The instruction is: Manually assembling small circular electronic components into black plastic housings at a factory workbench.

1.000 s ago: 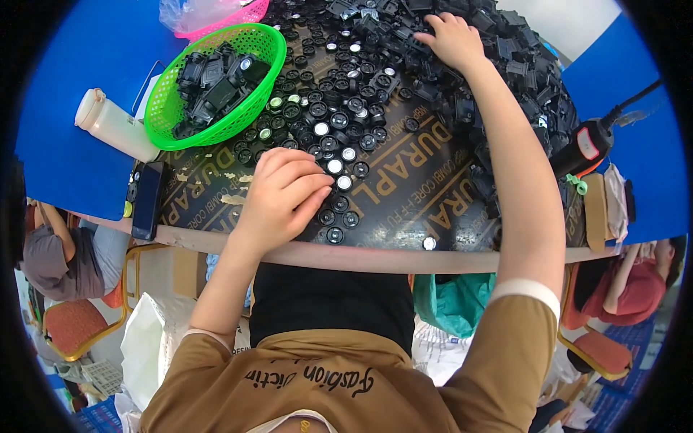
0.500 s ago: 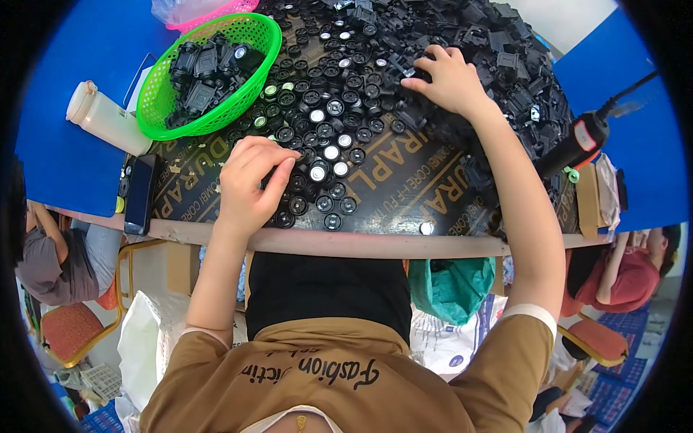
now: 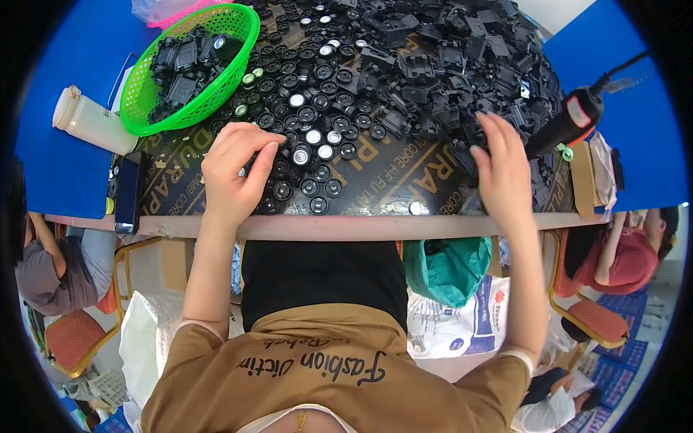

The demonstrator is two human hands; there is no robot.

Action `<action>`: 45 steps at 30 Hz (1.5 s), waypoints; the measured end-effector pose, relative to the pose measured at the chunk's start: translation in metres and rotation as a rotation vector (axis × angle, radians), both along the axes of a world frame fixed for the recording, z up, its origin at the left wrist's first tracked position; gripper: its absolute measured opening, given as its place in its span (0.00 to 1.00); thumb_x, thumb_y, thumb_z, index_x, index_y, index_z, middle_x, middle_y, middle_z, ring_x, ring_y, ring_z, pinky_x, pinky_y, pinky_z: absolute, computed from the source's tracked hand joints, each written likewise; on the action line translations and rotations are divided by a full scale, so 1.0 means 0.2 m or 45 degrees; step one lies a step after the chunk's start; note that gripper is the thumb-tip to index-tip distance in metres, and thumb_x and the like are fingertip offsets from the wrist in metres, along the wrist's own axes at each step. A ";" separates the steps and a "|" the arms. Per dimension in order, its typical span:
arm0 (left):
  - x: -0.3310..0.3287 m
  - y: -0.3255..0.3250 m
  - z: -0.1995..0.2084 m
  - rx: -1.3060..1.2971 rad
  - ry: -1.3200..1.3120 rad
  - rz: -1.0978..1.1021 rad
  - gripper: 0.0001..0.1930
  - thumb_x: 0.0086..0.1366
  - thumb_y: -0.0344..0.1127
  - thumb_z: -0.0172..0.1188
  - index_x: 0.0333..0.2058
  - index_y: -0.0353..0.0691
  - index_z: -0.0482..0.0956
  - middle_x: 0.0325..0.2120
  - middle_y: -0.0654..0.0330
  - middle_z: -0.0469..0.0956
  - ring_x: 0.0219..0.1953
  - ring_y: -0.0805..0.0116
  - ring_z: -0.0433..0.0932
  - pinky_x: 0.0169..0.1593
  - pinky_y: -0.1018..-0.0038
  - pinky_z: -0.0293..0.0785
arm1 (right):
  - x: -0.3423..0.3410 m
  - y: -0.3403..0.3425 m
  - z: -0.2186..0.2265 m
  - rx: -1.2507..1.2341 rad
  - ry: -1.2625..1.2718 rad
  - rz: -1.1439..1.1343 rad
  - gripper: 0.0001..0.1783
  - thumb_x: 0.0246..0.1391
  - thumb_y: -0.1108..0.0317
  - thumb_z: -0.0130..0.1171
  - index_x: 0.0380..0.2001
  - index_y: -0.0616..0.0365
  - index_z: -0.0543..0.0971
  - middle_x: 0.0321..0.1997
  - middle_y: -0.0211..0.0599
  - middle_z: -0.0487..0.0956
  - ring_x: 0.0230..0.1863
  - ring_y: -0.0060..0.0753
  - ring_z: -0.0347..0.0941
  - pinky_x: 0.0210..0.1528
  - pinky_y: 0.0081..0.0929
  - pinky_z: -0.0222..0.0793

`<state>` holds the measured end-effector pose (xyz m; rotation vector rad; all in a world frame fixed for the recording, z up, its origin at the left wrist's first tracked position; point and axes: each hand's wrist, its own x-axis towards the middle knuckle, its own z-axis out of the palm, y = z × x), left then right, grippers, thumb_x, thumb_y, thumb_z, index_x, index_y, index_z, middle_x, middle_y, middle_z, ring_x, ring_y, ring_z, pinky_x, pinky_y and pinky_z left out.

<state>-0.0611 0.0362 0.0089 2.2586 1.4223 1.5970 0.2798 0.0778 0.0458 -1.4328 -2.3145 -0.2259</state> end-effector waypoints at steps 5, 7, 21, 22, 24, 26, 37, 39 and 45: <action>0.02 0.00 0.00 -0.008 0.029 -0.013 0.04 0.50 0.25 0.61 0.27 0.39 0.79 0.22 0.61 0.76 0.30 0.64 0.73 0.35 0.70 0.68 | -0.12 -0.03 -0.13 0.339 -0.333 -0.388 0.33 0.47 0.52 0.58 0.56 0.52 0.66 0.58 0.41 0.65 0.59 0.45 0.59 0.59 0.41 0.52; 0.01 -0.01 -0.01 -0.024 0.041 0.014 0.04 0.50 0.25 0.61 0.27 0.39 0.79 0.22 0.61 0.76 0.29 0.64 0.73 0.35 0.70 0.68 | -0.20 0.02 -0.14 0.347 -0.323 -0.440 0.36 0.44 0.46 0.58 0.55 0.50 0.66 0.60 0.41 0.63 0.58 0.45 0.58 0.53 0.43 0.55; -0.03 -0.02 -0.01 -0.109 -0.048 0.073 0.03 0.52 0.25 0.59 0.27 0.37 0.80 0.22 0.59 0.77 0.29 0.64 0.74 0.33 0.71 0.70 | -0.19 -0.04 -0.02 0.044 0.692 -0.019 0.13 0.51 0.81 0.48 0.41 0.60 0.75 0.42 0.41 0.75 0.42 0.35 0.73 0.45 0.25 0.67; -0.02 -0.01 -0.01 -0.085 -0.038 0.073 0.03 0.52 0.25 0.59 0.27 0.37 0.79 0.22 0.59 0.77 0.29 0.63 0.74 0.33 0.71 0.70 | -0.16 -0.13 -0.02 -0.010 0.631 -0.082 0.12 0.51 0.81 0.49 0.39 0.61 0.75 0.39 0.41 0.76 0.40 0.35 0.74 0.44 0.25 0.67; -0.03 -0.01 -0.01 -0.087 -0.025 0.092 0.03 0.52 0.25 0.59 0.27 0.37 0.79 0.23 0.59 0.77 0.30 0.63 0.74 0.34 0.71 0.70 | -0.16 -0.29 -0.05 -0.163 0.551 -0.149 0.08 0.51 0.80 0.51 0.35 0.63 0.77 0.33 0.40 0.77 0.35 0.34 0.75 0.37 0.24 0.69; -0.02 0.02 -0.01 0.030 0.023 0.061 0.03 0.52 0.25 0.58 0.28 0.37 0.79 0.26 0.59 0.77 0.31 0.63 0.74 0.35 0.71 0.70 | -0.18 -0.40 -0.12 -0.350 0.611 -0.179 0.11 0.49 0.77 0.55 0.38 0.61 0.76 0.35 0.40 0.76 0.30 0.33 0.74 0.28 0.22 0.68; 0.05 -0.08 0.02 -0.044 0.149 0.005 0.06 0.48 0.23 0.62 0.28 0.38 0.79 0.28 0.60 0.75 0.30 0.62 0.73 0.33 0.71 0.69 | -0.35 -0.32 -0.22 -0.276 0.338 -0.157 0.07 0.45 0.77 0.56 0.31 0.61 0.73 0.31 0.42 0.72 0.35 0.47 0.71 0.37 0.37 0.66; 0.05 -0.12 0.01 -0.076 0.120 -0.015 0.07 0.48 0.23 0.62 0.29 0.38 0.79 0.28 0.59 0.75 0.31 0.62 0.73 0.34 0.71 0.69 | -0.33 -0.32 -0.22 -0.238 0.319 -0.079 0.06 0.45 0.77 0.55 0.30 0.61 0.73 0.31 0.43 0.72 0.35 0.48 0.70 0.38 0.39 0.66; 0.02 -0.13 -0.05 -0.084 -0.012 0.045 0.05 0.50 0.22 0.60 0.28 0.37 0.79 0.27 0.58 0.76 0.30 0.62 0.74 0.34 0.72 0.69 | 0.00 -0.33 -0.10 -0.057 0.858 -0.191 0.08 0.45 0.81 0.53 0.29 0.61 0.78 0.31 0.29 0.74 0.26 0.16 0.67 0.28 0.14 0.63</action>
